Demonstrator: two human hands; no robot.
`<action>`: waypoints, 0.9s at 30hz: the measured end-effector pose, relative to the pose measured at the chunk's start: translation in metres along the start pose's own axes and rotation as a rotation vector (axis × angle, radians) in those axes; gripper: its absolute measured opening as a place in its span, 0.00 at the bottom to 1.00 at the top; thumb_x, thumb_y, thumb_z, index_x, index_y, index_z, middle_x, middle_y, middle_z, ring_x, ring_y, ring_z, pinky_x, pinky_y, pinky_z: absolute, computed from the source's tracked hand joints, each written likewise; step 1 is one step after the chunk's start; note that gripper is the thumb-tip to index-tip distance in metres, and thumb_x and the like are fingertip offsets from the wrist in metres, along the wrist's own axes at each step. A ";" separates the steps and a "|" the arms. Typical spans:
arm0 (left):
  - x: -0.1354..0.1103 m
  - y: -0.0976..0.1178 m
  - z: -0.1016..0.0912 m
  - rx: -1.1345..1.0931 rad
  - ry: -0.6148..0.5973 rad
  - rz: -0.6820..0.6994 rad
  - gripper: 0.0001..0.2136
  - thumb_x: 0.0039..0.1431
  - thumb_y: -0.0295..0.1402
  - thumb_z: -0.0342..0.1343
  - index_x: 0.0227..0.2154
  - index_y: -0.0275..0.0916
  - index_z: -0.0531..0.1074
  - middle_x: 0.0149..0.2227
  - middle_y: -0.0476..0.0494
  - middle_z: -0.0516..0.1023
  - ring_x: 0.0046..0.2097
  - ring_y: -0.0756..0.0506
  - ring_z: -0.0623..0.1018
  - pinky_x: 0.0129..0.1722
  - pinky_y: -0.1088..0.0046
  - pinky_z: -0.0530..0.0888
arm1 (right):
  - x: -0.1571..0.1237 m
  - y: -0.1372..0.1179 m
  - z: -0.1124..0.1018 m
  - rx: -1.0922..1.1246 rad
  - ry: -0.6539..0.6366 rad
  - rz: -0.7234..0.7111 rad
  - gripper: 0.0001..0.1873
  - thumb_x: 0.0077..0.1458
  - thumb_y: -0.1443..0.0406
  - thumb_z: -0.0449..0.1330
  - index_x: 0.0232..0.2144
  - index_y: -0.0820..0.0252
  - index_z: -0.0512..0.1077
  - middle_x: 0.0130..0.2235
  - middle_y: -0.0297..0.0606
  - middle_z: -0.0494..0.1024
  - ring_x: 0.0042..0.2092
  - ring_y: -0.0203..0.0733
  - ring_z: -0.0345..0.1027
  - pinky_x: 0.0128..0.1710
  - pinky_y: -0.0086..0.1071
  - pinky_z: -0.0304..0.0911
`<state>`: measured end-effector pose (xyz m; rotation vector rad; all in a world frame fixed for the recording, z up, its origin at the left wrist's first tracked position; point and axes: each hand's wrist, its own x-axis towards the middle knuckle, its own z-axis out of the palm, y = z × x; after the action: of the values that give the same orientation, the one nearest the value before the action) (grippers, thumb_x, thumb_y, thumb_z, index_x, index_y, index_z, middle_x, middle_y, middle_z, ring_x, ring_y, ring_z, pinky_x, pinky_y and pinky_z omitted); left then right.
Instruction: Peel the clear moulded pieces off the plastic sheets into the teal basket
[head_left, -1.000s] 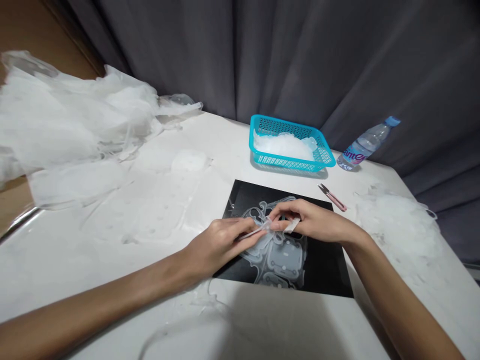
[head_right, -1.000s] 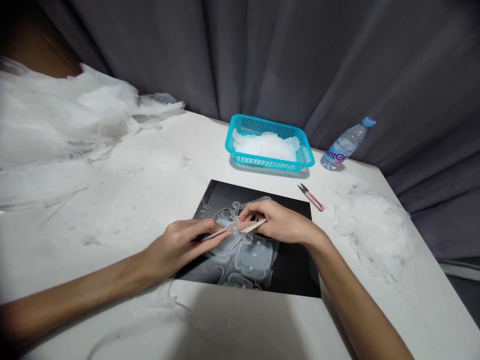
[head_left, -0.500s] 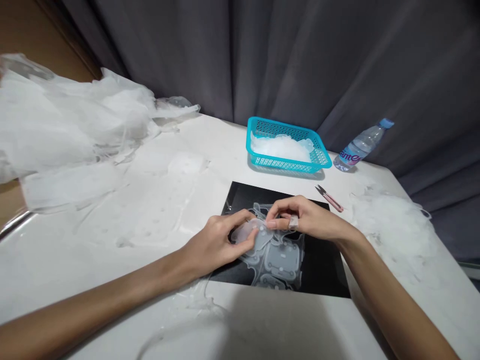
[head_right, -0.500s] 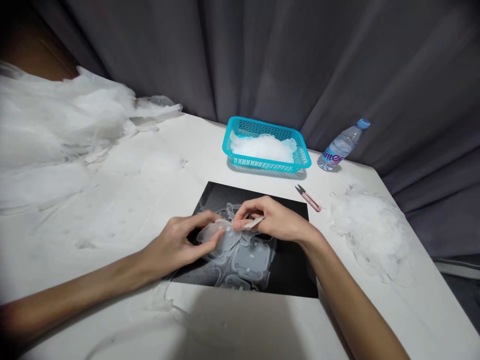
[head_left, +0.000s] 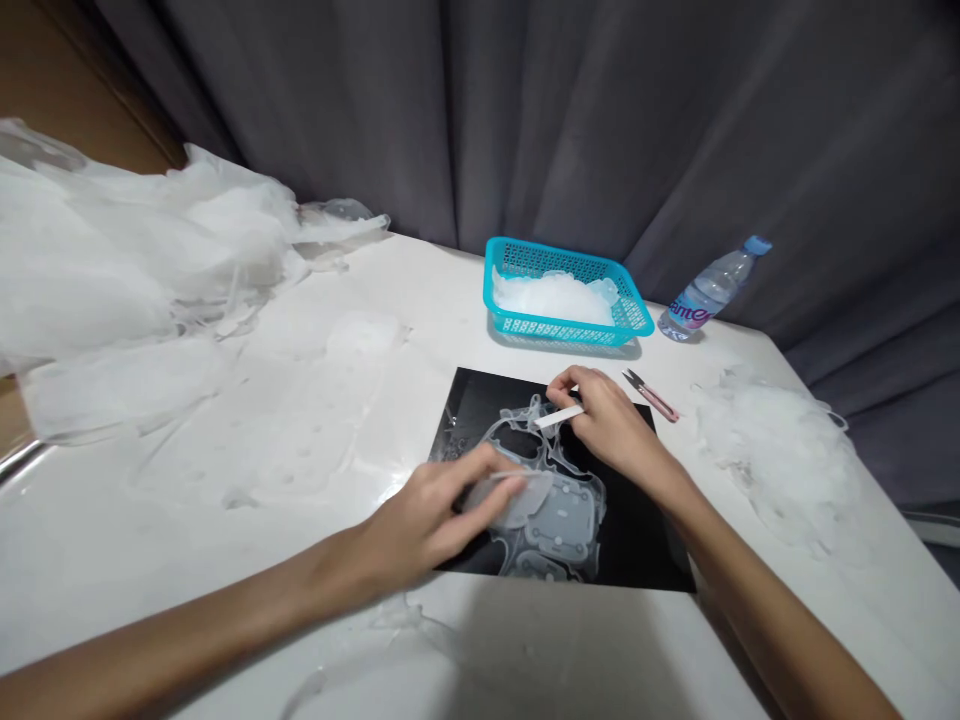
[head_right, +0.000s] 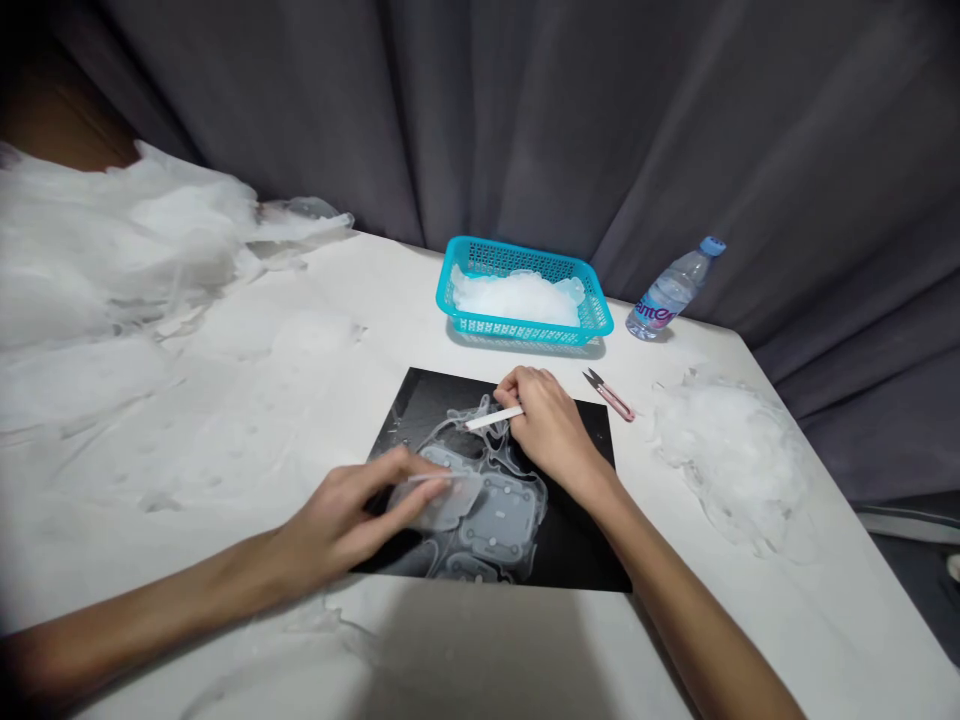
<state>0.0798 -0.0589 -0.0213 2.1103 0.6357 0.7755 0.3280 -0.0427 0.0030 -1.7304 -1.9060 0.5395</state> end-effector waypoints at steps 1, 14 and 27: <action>0.002 -0.001 -0.001 -0.094 -0.004 -0.122 0.07 0.74 0.35 0.52 0.43 0.40 0.74 0.34 0.49 0.81 0.31 0.51 0.79 0.31 0.78 0.74 | 0.000 -0.001 -0.008 0.038 0.032 -0.023 0.05 0.67 0.65 0.56 0.38 0.58 0.71 0.40 0.40 0.78 0.43 0.46 0.69 0.45 0.37 0.59; 0.014 -0.004 -0.003 -0.504 0.029 -0.282 0.11 0.74 0.42 0.53 0.43 0.39 0.69 0.28 0.55 0.70 0.28 0.54 0.64 0.26 0.79 0.61 | -0.010 -0.028 -0.045 0.361 -0.455 -0.283 0.10 0.64 0.59 0.67 0.34 0.60 0.78 0.35 0.32 0.79 0.34 0.35 0.65 0.36 0.29 0.60; 0.007 -0.005 0.000 -0.317 0.280 -0.291 0.09 0.63 0.39 0.67 0.36 0.39 0.79 0.32 0.48 0.85 0.33 0.49 0.82 0.33 0.77 0.76 | -0.018 -0.027 -0.048 0.096 -0.359 -0.327 0.07 0.61 0.61 0.70 0.34 0.57 0.78 0.35 0.35 0.79 0.39 0.40 0.70 0.40 0.32 0.63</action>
<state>0.0841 -0.0514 -0.0229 1.5938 0.8827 0.9432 0.3365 -0.0654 0.0553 -1.2876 -2.3077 0.8402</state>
